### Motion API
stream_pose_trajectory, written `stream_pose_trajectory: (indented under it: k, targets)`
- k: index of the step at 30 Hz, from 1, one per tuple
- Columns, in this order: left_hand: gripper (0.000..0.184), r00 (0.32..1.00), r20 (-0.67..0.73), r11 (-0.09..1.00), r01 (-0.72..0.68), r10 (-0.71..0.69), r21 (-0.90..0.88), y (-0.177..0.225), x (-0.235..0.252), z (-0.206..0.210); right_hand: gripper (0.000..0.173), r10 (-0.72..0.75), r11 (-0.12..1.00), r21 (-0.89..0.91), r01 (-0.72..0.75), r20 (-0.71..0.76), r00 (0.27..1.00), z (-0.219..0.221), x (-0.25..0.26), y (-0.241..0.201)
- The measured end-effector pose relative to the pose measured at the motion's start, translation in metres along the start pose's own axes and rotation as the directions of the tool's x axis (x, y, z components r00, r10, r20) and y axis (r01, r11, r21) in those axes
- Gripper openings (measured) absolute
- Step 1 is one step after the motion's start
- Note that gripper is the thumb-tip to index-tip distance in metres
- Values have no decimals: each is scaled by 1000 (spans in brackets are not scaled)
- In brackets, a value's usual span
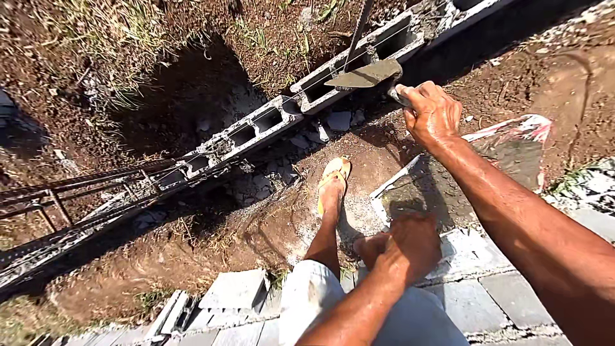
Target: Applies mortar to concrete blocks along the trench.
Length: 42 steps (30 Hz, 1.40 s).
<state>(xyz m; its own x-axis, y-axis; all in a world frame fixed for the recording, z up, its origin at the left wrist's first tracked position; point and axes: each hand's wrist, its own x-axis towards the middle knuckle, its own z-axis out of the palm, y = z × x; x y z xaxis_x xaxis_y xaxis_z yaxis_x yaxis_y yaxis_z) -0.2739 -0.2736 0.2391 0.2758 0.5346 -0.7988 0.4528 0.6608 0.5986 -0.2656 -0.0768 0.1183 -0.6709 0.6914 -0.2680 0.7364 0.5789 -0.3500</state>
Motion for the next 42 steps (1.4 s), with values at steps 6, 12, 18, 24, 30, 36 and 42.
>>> stream_pose_trajectory:
  k: [6,12,18,24,30,36,42]
  targets:
    - [41,1000,21,1000,6,-7,25,1,1,-1,48,209,976,31,-215,145,967,24,19,17]
    - [41,999,33,999,9,-11,41,0,-1,1,48,223,973,37,-228,108,969,29,14,20]
    - [38,1000,-2,999,-12,12,30,-4,-1,2,48,225,974,-39,-223,62,972,16,5,7]
    - [39,999,-21,999,-32,32,11,-6,-4,-1,44,124,992,11,-124,-4,992,18,-52,-6]
    - [38,1000,-26,1000,-8,8,11,-7,-4,-5,46,161,971,157,-182,140,977,63,-41,-31]
    - [39,1000,4,1000,-6,6,25,-12,-4,-3,46,282,949,82,-305,215,935,38,-4,-7]
    - [40,1000,-11,1000,0,0,14,-13,-7,-6,46,226,972,-95,-214,148,963,-13,18,33]
